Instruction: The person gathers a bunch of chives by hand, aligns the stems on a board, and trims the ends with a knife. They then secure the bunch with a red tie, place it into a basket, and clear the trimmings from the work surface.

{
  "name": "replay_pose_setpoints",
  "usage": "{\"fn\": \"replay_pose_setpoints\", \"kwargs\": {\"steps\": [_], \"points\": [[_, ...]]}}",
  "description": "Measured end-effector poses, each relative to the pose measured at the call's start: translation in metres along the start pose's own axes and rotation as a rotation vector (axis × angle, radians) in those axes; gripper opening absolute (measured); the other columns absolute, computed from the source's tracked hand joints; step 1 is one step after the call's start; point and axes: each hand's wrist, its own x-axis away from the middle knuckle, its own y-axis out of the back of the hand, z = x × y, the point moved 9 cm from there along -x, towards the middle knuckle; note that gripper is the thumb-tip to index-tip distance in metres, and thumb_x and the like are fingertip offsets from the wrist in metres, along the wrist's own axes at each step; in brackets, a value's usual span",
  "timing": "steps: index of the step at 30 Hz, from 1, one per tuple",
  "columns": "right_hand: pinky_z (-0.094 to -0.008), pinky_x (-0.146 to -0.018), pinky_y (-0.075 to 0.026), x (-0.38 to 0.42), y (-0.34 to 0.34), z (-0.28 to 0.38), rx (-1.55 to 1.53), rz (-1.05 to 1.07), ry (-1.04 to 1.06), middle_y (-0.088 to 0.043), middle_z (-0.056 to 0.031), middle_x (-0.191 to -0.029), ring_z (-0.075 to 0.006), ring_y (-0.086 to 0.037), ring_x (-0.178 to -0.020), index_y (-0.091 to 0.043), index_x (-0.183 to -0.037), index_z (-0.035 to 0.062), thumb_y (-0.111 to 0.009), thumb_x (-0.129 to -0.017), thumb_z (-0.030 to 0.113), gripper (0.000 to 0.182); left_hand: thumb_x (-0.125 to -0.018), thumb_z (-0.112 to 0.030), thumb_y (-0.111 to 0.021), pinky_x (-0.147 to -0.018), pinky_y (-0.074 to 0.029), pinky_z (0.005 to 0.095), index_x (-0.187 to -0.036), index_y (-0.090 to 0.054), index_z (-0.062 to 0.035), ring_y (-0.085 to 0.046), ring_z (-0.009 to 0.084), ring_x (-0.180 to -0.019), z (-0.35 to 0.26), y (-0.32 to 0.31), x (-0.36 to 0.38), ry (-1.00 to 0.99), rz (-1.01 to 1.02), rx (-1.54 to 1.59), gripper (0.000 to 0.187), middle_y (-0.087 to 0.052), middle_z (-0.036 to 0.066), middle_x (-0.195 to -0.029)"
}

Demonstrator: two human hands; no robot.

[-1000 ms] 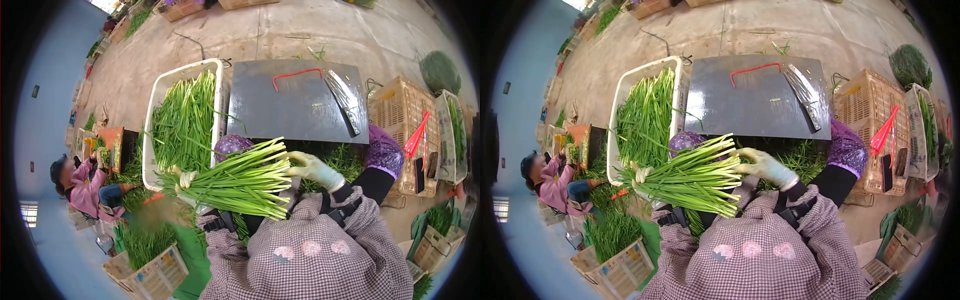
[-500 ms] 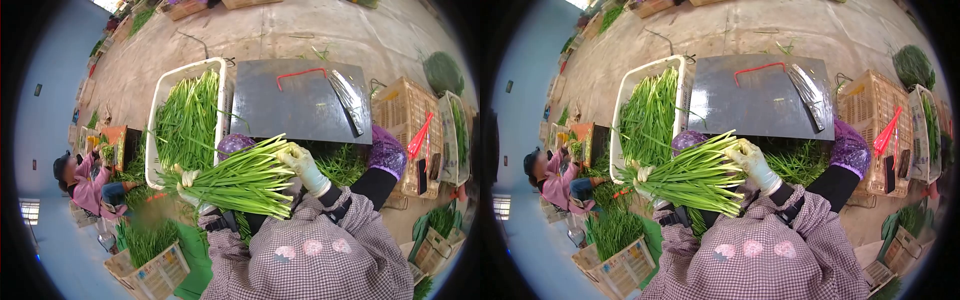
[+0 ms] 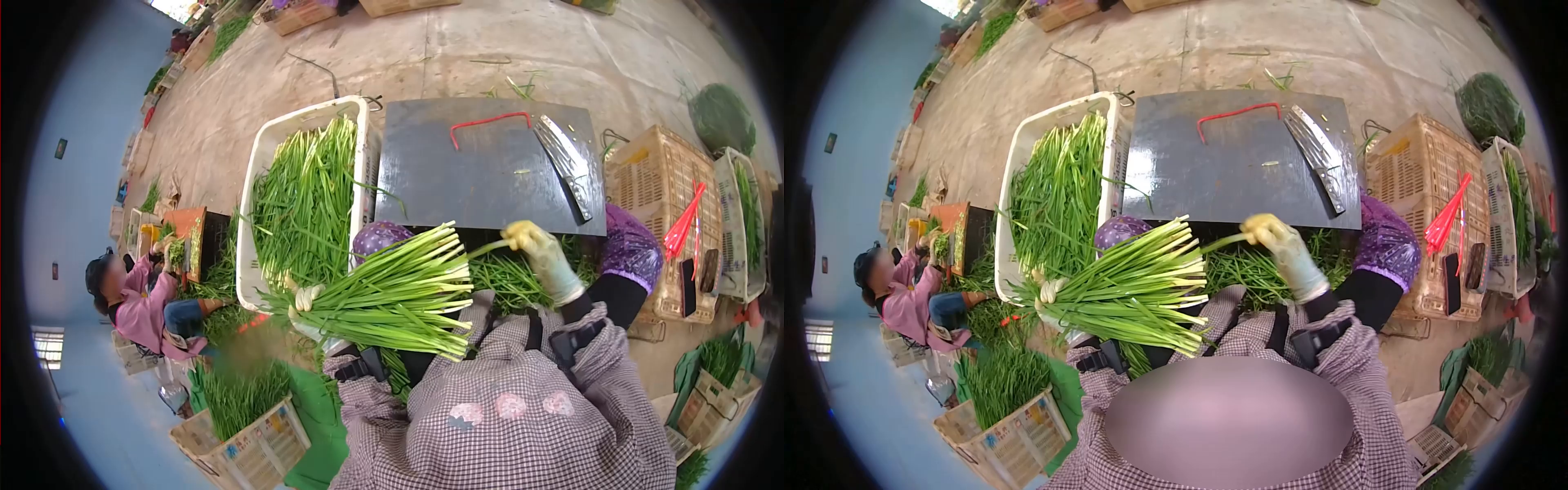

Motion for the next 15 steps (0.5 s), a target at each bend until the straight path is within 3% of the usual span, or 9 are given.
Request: {"fn": "replay_pose_setpoints", "kwargs": {"steps": [1, 2, 3, 5, 6, 8, 10, 13, 15], "points": [[-0.0342, -0.097, -0.055, 0.022, -0.001, -0.061, -0.177, 0.123, -0.361, -0.070, -0.0107, -0.108, -0.0248, -0.068, -0.109, -0.074, -0.112, 0.0075, -0.058, -0.101, 0.013, 0.020, -0.100, -0.011, -0.059, -0.091, -0.042, 0.0330, -0.158, -0.038, 0.0035, -0.045, 0.0111, -0.077, -0.002, 0.002, 0.001, -0.015, -0.013, 0.010, 0.063, -0.043, -0.004, -0.083], [-0.0393, -0.095, -0.055, 0.042, -0.009, -0.098, 0.625, 0.554, -0.298, -0.072, -0.0102, -0.115, -0.0298, -0.069, -0.111, -0.076, -0.112, 0.0088, -0.062, -0.099, 0.024, 0.024, -0.100, -0.011, -0.059, -0.091, -0.042, 0.0330, -0.158, -0.038, 0.0035, -0.045, 0.0111, -0.077, -0.002, 0.003, 0.002, -0.019, -0.015, 0.013, 0.063, -0.043, -0.004, -0.083], [-0.0393, -0.095, -0.055, 0.044, -0.007, -0.093, 0.628, 0.555, -0.295, -0.072, -0.0102, -0.115, -0.0298, -0.069, -0.111, -0.076, -0.112, 0.0088, -0.062, -0.099, 0.024, 0.024, -0.100, -0.012, -0.059, -0.091, -0.042, 0.0332, -0.158, -0.038, 0.0034, -0.045, 0.0111, -0.077, -0.001, 0.003, 0.000, 0.000, -0.003, 0.000, 0.064, -0.043, -0.004, -0.083], [-0.0440, -0.104, -0.052, 0.047, 0.011, -0.079, 0.678, 0.334, -0.361, -0.071, -0.0128, -0.131, -0.0344, -0.066, -0.121, -0.075, -0.123, 0.0104, -0.070, -0.095, 0.043, 0.044, -0.099, -0.012, -0.058, -0.092, -0.042, 0.0333, -0.158, -0.038, 0.0034, -0.045, 0.0111, -0.077, 0.000, 0.005, -0.005, 0.029, 0.009, -0.014, 0.064, -0.043, -0.004, -0.083], [-0.0434, -0.107, -0.051, 0.034, 0.002, -0.054, 0.440, 0.152, -0.194, -0.070, -0.0146, -0.133, -0.0344, -0.066, -0.124, -0.074, -0.125, 0.0088, -0.071, -0.096, 0.039, 0.042, -0.099, -0.011, -0.058, -0.092, -0.042, 0.0332, -0.158, -0.037, 0.0034, -0.044, 0.0111, -0.077, -0.001, 0.010, -0.006, 0.027, 0.013, -0.004, 0.064, -0.043, -0.004, -0.083], [-0.0368, -0.107, -0.051, 0.002, -0.026, 0.022, -0.231, 0.169, -0.289, -0.070, -0.0144, -0.130, -0.0267, -0.067, -0.121, -0.073, -0.124, 0.0051, -0.072, -0.097, 0.026, 0.034, -0.099, -0.011, -0.058, -0.092, -0.042, 0.0332, -0.158, -0.037, 0.0035, -0.044, 0.0111, -0.077, 0.003, 0.008, -0.006, 0.036, 0.022, 0.001, 0.064, -0.042, -0.004, -0.083], [-0.0338, -0.098, -0.052, -0.011, -0.064, 0.045, -0.249, 0.216, -0.113, -0.070, -0.0100, -0.111, -0.0219, -0.067, -0.107, -0.072, -0.116, 0.0015, -0.072, -0.096, 0.020, 0.027, -0.096, -0.010, -0.064, -0.090, -0.044, 0.0328, -0.154, -0.039, 0.0063, -0.046, 0.0111, -0.074, 0.009, -0.003, -0.008, 0.021, -0.014, -0.051, 0.065, -0.042, -0.005, -0.079], [-0.0302, -0.094, -0.049, -0.007, -0.103, 0.029, -0.750, 0.184, -0.576, -0.068, -0.0073, -0.104, -0.0156, -0.064, -0.102, -0.071, -0.106, -0.0004, -0.069, -0.097, 0.019, 0.021, -0.095, -0.010, -0.064, -0.089, -0.044, 0.0324, -0.154, -0.039, 0.0053, -0.046, 0.0107, -0.075, 0.005, -0.007, -0.006, 0.013, -0.001, -0.077, 0.065, -0.042, -0.005, -0.080], [-0.0306, -0.094, -0.050, -0.007, -0.097, 0.029, -0.681, 0.156, -0.515, -0.068, -0.0073, -0.104, -0.0162, -0.064, -0.102, -0.071, -0.105, -0.0008, -0.068, -0.098, 0.020, 0.022, -0.096, -0.010, -0.063, -0.089, -0.044, 0.0323, -0.154, -0.040, 0.0045, -0.047, 0.0106, -0.074, 0.006, -0.011, -0.002, 0.015, -0.003, -0.057, 0.065, -0.043, -0.005, -0.080]]}}
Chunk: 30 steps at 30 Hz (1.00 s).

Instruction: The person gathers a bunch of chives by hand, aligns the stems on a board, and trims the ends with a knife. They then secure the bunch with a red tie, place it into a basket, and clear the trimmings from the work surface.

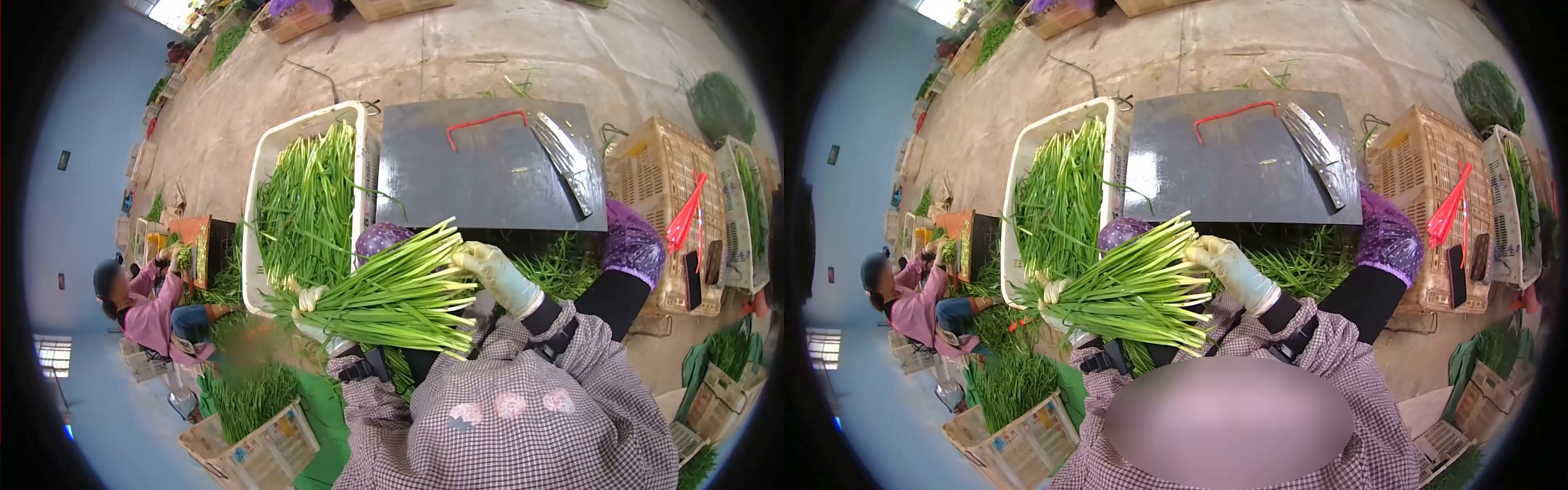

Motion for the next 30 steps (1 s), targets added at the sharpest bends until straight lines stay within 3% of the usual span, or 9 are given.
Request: {"fn": "replay_pose_setpoints", "kwargs": {"steps": [4, 6, 8, 10, 12, 13, 16, 19, 30], "points": [[-0.0341, -0.092, -0.054, 0.017, 0.043, 0.029, 0.306, -0.156, 0.297, -0.067, -0.0114, -0.104, -0.0240, -0.066, -0.098, -0.069, -0.107, -0.0024, -0.058, -0.103, 0.009, 0.016, -0.099, -0.011, -0.057, -0.091, -0.043, 0.0331, -0.158, -0.037, 0.0034, -0.044, 0.0112, -0.075, -0.006, 0.005, 0.003, -0.011, -0.010, 0.042, 0.063, -0.042, -0.004, -0.081], [-0.0334, -0.097, -0.051, 0.017, 0.103, -0.021, 0.688, -0.171, 0.308, -0.072, -0.0090, -0.104, -0.0230, -0.068, -0.102, -0.075, -0.107, 0.0034, -0.065, -0.099, 0.027, 0.027, -0.099, -0.011, -0.057, -0.091, -0.043, 0.0331, -0.158, -0.037, 0.0033, -0.044, 0.0114, -0.075, -0.007, 0.006, 0.000, 0.001, -0.004, 0.035, 0.063, -0.042, -0.004, -0.081], [-0.0369, -0.097, -0.052, 0.019, 0.166, -0.078, 1.689, -0.133, -0.328, -0.073, -0.0109, -0.108, -0.0272, -0.069, -0.106, -0.076, -0.107, 0.0100, -0.071, -0.092, 0.036, 0.031, -0.100, -0.011, -0.056, -0.091, -0.044, 0.0333, -0.158, -0.038, 0.0034, -0.045, 0.0116, -0.075, -0.004, 0.005, -0.001, 0.008, -0.001, 0.044, 0.063, -0.042, -0.003, -0.081], [-0.0414, -0.098, -0.052, 0.038, 0.186, -0.093, 1.801, -0.126, -0.475, -0.074, -0.0136, -0.116, -0.0293, -0.070, -0.109, -0.078, -0.110, 0.0166, -0.074, -0.086, 0.045, 0.037, -0.100, -0.011, -0.056, -0.092, -0.044, 0.0335, -0.158, -0.038, 0.0035, -0.045, 0.0117, -0.076, 0.000, 0.005, -0.003, 0.011, 0.008, 0.057, 0.062, -0.042, -0.003, -0.081], [-0.0446, -0.107, -0.049, 0.027, 0.134, -0.045, 1.417, -0.197, 0.029, -0.072, -0.0149, -0.130, -0.0358, -0.067, -0.121, -0.074, -0.129, 0.0143, -0.075, -0.088, 0.051, 0.055, -0.100, -0.011, -0.056, -0.092, -0.044, 0.0336, -0.158, -0.038, 0.0037, -0.045, 0.0117, -0.076, 0.004, 0.008, -0.003, 0.021, 0.009, 0.064, 0.062, -0.042, -0.003, -0.081], [-0.0427, -0.108, -0.049, 0.018, 0.100, -0.021, 0.953, -0.092, 0.268, -0.071, -0.0154, -0.130, -0.0358, -0.065, -0.124, -0.072, -0.130, 0.0105, -0.074, -0.092, 0.044, 0.051, -0.100, -0.011, -0.056, -0.092, -0.044, 0.0337, -0.158, -0.038, 0.0037, -0.045, 0.0116, -0.076, 0.003, 0.013, -0.003, 0.015, 0.002, 0.070, 0.063, -0.042, -0.003, -0.081], [-0.0307, -0.099, -0.051, 0.004, 0.025, 0.013, 0.111, 0.021, 0.062, -0.072, -0.0091, -0.116, -0.0154, -0.065, -0.109, -0.070, -0.123, -0.0028, -0.071, -0.100, 0.024, 0.036, -0.100, -0.012, -0.057, -0.092, -0.044, 0.0338, -0.158, -0.038, 0.0038, -0.045, 0.0114, -0.076, 0.007, 0.006, -0.006, 0.019, 0.008, 0.068, 0.063, -0.042, -0.003, -0.081], [-0.0269, -0.089, -0.051, -0.009, 0.009, -0.008, -0.117, -0.016, -0.009, -0.070, -0.0047, -0.104, -0.0097, -0.063, -0.096, -0.070, -0.111, -0.0009, -0.065, -0.103, 0.020, 0.023, -0.098, -0.012, -0.058, -0.091, -0.044, 0.0331, -0.157, -0.038, 0.0051, -0.045, 0.0110, -0.074, 0.001, 0.004, -0.005, 0.016, -0.016, 0.012, 0.064, -0.042, -0.004, -0.079], [-0.0318, -0.087, -0.060, 0.012, 0.004, -0.011, -0.580, -0.247, 0.079, -0.067, -0.0082, -0.112, -0.0158, -0.067, -0.096, -0.059, -0.121, -0.0002, -0.057, -0.105, 0.015, 0.022, -0.095, -0.012, -0.060, -0.087, -0.044, 0.0312, -0.152, -0.042, 0.0078, -0.046, 0.0106, -0.070, 0.011, 0.029, -0.007, 0.068, -0.099, -0.002, 0.063, -0.043, -0.004, -0.074]]}}
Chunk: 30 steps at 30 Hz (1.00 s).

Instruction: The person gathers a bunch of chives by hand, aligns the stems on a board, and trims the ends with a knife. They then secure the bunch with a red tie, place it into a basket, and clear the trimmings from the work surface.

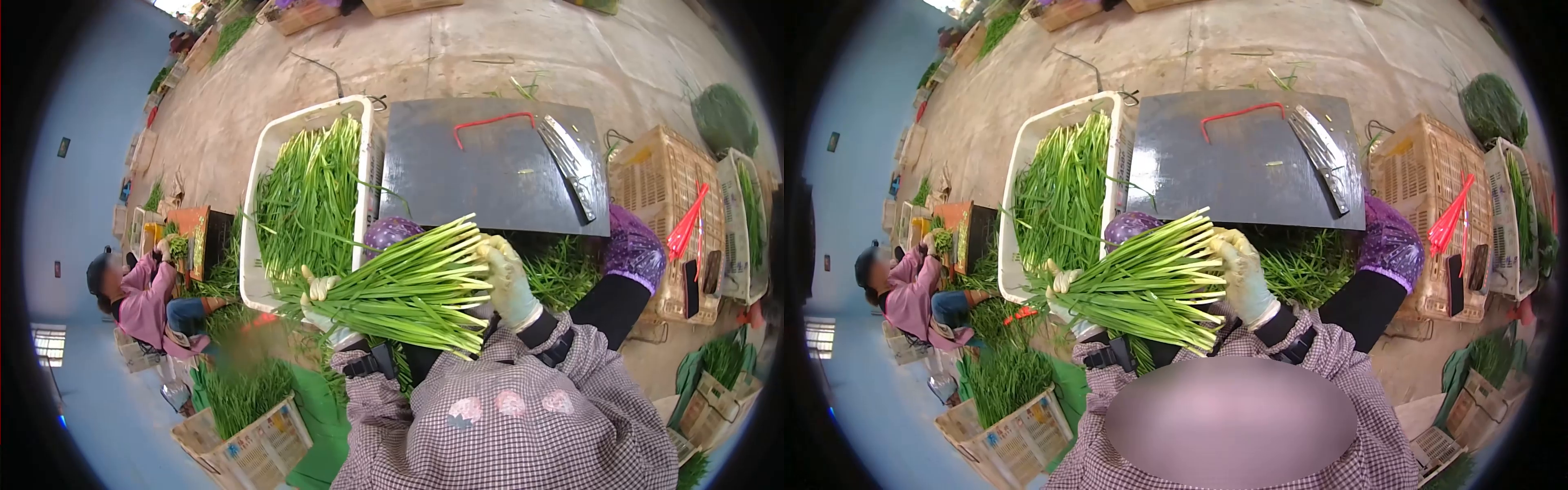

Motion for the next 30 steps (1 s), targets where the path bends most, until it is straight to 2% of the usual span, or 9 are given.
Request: {"fn": "replay_pose_setpoints", "kwargs": {"steps": [6, 7, 10, 16, 18, 22, 24, 26, 30], "points": [[-0.0301, -0.091, -0.053, -0.020, 0.101, 0.039, -0.164, -0.209, 0.245, -0.060, -0.0049, -0.103, -0.0123, -0.058, -0.089, -0.063, -0.101, 0.0042, -0.063, -0.101, 0.010, 0.006, -0.094, -0.014, -0.060, -0.088, -0.045, 0.0309, -0.153, -0.041, 0.0075, -0.048, 0.0096, -0.073, -0.009, 0.021, 0.003, -0.004, 0.035, 0.050, 0.065, -0.046, -0.006, -0.078], [-0.0291, -0.086, -0.052, -0.037, 0.157, 0.025, -0.596, -0.097, 0.187, -0.059, -0.0024, -0.094, -0.0094, -0.057, -0.083, -0.063, -0.099, 0.0043, -0.062, -0.103, 0.010, 0.007, -0.094, -0.014, -0.060, -0.088, -0.045, 0.0309, -0.153, -0.041, 0.0075, -0.048, 0.0096, -0.073, -0.010, 0.019, 0.005, -0.006, 0.036, 0.053, 0.065, -0.046, -0.006, -0.078], [-0.0308, -0.089, -0.054, -0.037, 0.206, 0.048, 1.051, -0.396, -0.056, -0.066, -0.0057, -0.100, -0.0097, -0.060, -0.086, -0.063, -0.116, 0.0009, -0.063, -0.103, 0.012, 0.017, -0.098, -0.015, -0.055, -0.088, -0.045, 0.0332, -0.154, -0.042, 0.0042, -0.048, 0.0106, -0.074, -0.010, 0.022, 0.008, 0.002, -0.059, 0.089, 0.060, -0.044, -0.006, -0.077], [-0.0310, -0.092, -0.056, -0.041, -0.013, -0.004, 0.540, 0.476, -0.064, -0.073, -0.0098, -0.122, -0.0150, -0.067, -0.105, -0.059, -0.139, -0.0014, -0.075, -0.097, 0.015, 0.048, -0.094, -0.015, -0.054, -0.088, -0.045, 0.0327, -0.151, -0.044, 0.0065, -0.046, 0.0108, -0.072, -0.007, 0.020, -0.001, 0.020, -0.071, -0.002, 0.062, -0.043, -0.006, -0.074], [-0.0306, -0.092, -0.055, -0.040, -0.024, -0.020, 0.494, 0.514, -0.272, -0.072, -0.0057, -0.122, -0.0118, -0.066, -0.104, -0.065, -0.133, -0.0006, -0.075, -0.097, 0.015, 0.040, -0.092, -0.013, -0.057, -0.087, -0.044, 0.0325, -0.150, -0.045, 0.0067, -0.045, 0.0109, -0.071, -0.006, 0.007, -0.003, 0.024, -0.061, 0.000, 0.062, -0.042, -0.006, -0.074], [-0.0238, -0.074, -0.055, -0.036, -0.011, 0.013, 0.418, 0.441, -0.160, -0.069, -0.0002, -0.102, -0.0087, -0.063, -0.083, -0.069, -0.113, 0.0046, -0.072, -0.100, 0.017, 0.018, -0.091, -0.011, -0.061, -0.086, -0.043, 0.0342, -0.097, -0.056, -0.0075, -0.042, 0.0119, -0.069, -0.007, 0.004, 0.003, 0.053, -0.053, 0.052, 0.008, -0.040, -0.005, -0.072], [-0.0142, -0.066, -0.048, -0.028, 0.012, 0.067, 0.913, 0.304, 0.529, -0.062, -0.0001, -0.094, -0.0069, -0.059, -0.079, -0.067, -0.107, 0.0071, -0.056, -0.110, 0.027, 0.023, -0.091, -0.011, -0.060, -0.086, -0.043, 0.0347, -0.083, -0.046, -0.0141, -0.041, 0.0131, -0.067, -0.009, 0.005, 0.005, 0.035, -0.068, 0.101, 0.017, -0.039, -0.004, -0.071], [-0.0188, -0.071, -0.051, -0.046, 0.060, 0.070, 0.018, 0.327, 0.120, -0.061, -0.0014, -0.097, -0.0077, -0.059, -0.083, -0.069, -0.113, 0.0074, -0.054, -0.111, 0.034, 0.031, -0.092, -0.011, -0.060, -0.086, -0.043, 0.0348, -0.082, -0.043, -0.0148, -0.042, 0.0139, -0.068, -0.010, 0.006, 0.007, 0.019, -0.087, 0.104, 0.020, -0.039, -0.004, -0.071], [-0.0265, -0.090, -0.052, -0.038, 0.029, 0.062, 0.702, 0.248, -0.022, -0.066, -0.0026, -0.116, -0.0100, -0.061, -0.103, -0.069, -0.124, 0.0061, -0.057, -0.108, 0.045, 0.044, -0.093, -0.012, -0.061, -0.086, -0.043, 0.0334, -0.116, -0.056, -0.0015, -0.043, 0.0120, -0.070, -0.002, 0.003, -0.004, 0.022, -0.037, 0.069, 0.025, -0.039, -0.005, -0.073]]}}
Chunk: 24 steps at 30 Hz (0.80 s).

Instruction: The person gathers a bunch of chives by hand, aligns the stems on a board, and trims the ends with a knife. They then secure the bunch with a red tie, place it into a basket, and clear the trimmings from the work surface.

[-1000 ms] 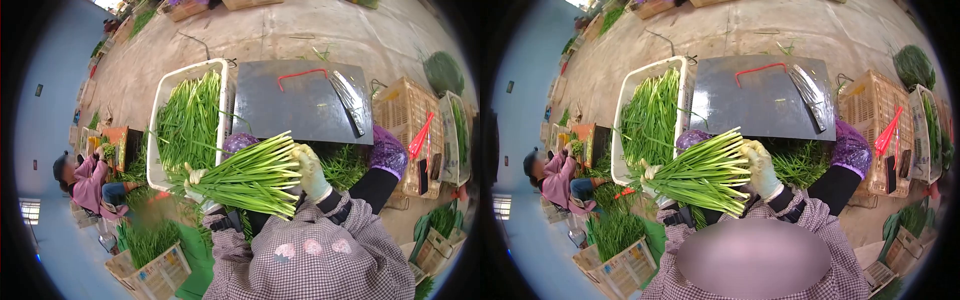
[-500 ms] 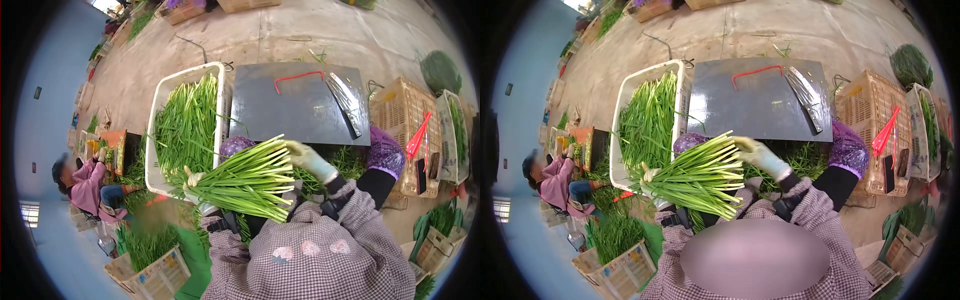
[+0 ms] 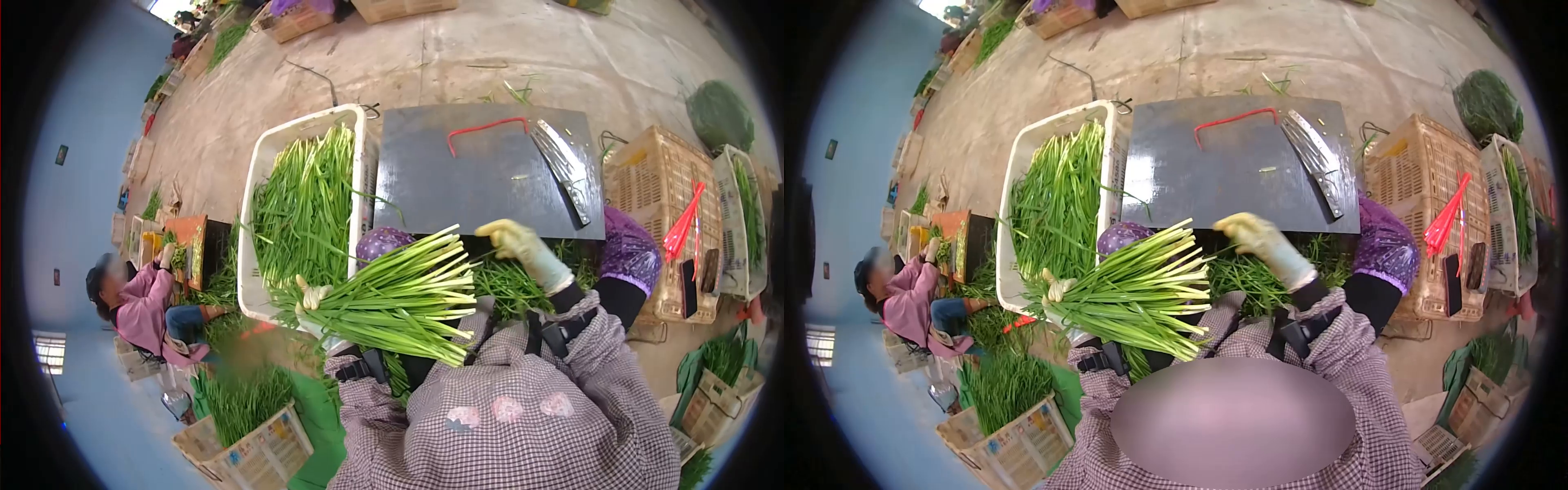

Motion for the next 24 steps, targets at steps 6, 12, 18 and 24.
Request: {"fn": "replay_pose_setpoints", "kwargs": {"steps": [6, 12, 18, 24], "points": [[-0.0227, -0.084, -0.051, -0.037, -0.076, -0.002, -0.185, 0.161, 0.063, -0.071, 0.0025, -0.098, -0.0066, -0.062, -0.090, -0.069, -0.115, 0.0008, -0.065, -0.102, 0.016, 0.020, -0.096, -0.012, -0.057, -0.085, -0.046, 0.0313, -0.152, -0.044, 0.0062, -0.050, 0.0102, -0.072, -0.005, -0.009, -0.002, -0.005, 0.085, -0.116, 0.060, -0.048, -0.005, -0.076], [-0.0205, -0.074, -0.047, -0.033, -0.042, -0.021, -0.335, -0.228, 0.143, -0.066, 0.0041, -0.088, -0.0054, -0.054, -0.076, -0.072, -0.112, 0.0024, -0.056, -0.107, 0.014, 0.020, -0.092, -0.012, -0.062, -0.087, -0.044, 0.0324, -0.141, -0.053, 0.0046, -0.044, 0.0104, -0.071, -0.007, -0.003, 0.005, -0.001, 0.013, -0.048, 0.052, -0.040, -0.006, -0.075], [-0.0210, -0.075, -0.046, -0.032, -0.032, -0.018, -0.269, 0.074, 0.067, -0.065, 0.0026, -0.098, -0.0052, -0.052, -0.079, -0.071, -0.127, 0.0039, -0.056, -0.110, 0.032, 0.036, -0.093, -0.014, -0.061, -0.086, -0.044, 0.0330, -0.098, -0.054, -0.0096, -0.045, 0.0123, -0.071, -0.012, 0.022, 0.002, -0.004, -0.031, 0.010, 0.010, -0.043, -0.005, -0.074], [-0.0210, -0.068, -0.041, -0.044, -0.057, -0.005, -0.206, 0.140, -0.032, -0.060, 0.0056, -0.087, -0.0042, -0.047, -0.075, -0.069, -0.103, 0.0057, -0.063, -0.106, 0.031, 0.026, -0.093, -0.014, -0.060, -0.085, -0.045, 0.0336, -0.083, -0.049, -0.0146, -0.045, 0.0125, -0.070, -0.008, 0.011, 0.004, 0.007, -0.080, 0.023, 0.015, -0.044, -0.005, -0.071]]}}
